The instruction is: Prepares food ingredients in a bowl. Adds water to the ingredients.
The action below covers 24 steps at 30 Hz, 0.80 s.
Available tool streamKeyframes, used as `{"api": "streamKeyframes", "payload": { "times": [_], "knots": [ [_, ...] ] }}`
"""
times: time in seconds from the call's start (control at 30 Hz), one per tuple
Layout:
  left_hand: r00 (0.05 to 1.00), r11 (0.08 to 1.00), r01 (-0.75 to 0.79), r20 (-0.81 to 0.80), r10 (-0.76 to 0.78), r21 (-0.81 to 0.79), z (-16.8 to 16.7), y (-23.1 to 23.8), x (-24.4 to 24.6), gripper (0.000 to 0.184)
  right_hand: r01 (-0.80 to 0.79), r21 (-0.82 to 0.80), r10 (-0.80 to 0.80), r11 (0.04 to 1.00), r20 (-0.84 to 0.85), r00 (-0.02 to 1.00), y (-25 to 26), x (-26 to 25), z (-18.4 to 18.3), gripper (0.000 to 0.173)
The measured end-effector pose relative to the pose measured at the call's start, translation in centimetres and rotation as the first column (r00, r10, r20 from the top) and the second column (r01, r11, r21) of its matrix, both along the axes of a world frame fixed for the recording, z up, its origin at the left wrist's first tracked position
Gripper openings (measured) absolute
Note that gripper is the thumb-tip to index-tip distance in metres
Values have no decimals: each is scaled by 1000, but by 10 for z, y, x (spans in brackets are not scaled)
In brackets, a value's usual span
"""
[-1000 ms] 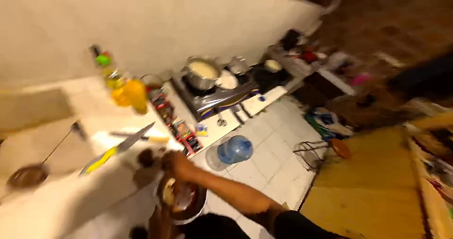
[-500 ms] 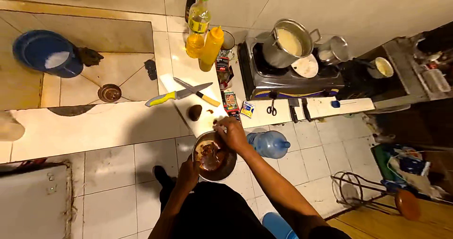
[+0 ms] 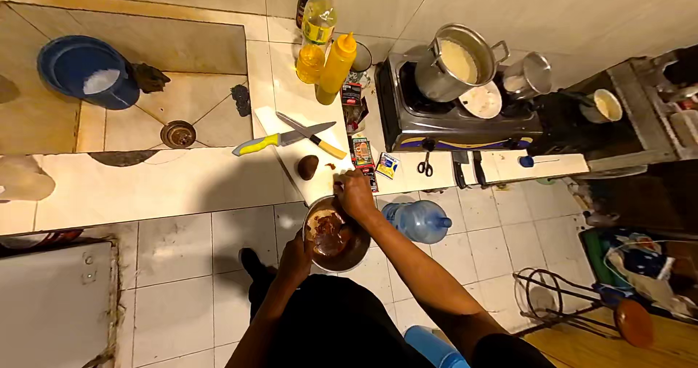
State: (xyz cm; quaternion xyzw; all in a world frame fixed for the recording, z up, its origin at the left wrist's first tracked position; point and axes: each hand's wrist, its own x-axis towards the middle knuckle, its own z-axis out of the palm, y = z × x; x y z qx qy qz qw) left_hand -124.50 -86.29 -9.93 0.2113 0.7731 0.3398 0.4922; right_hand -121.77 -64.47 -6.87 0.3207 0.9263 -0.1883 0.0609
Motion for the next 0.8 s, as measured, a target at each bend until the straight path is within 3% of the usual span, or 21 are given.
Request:
{"api": "streamKeyframes", "payload": {
  "times": [0.47,0.7,0.8],
  "knots": [
    [999,1000,-10,30,10,-9,-3,0,0,40,45,-10,-44,999,61,997,-4,0,5,22],
    [1000,1000,3,24,-3,-16,-5,-3,-1,41,-11,15,14,1000,-212,977,22,-6,13,18],
    [1000,1000,-1,25,1,-8,-4,-4,-1,41,-115,38,121,993,-202,972,39,-24,-1,18]
  ]
}}
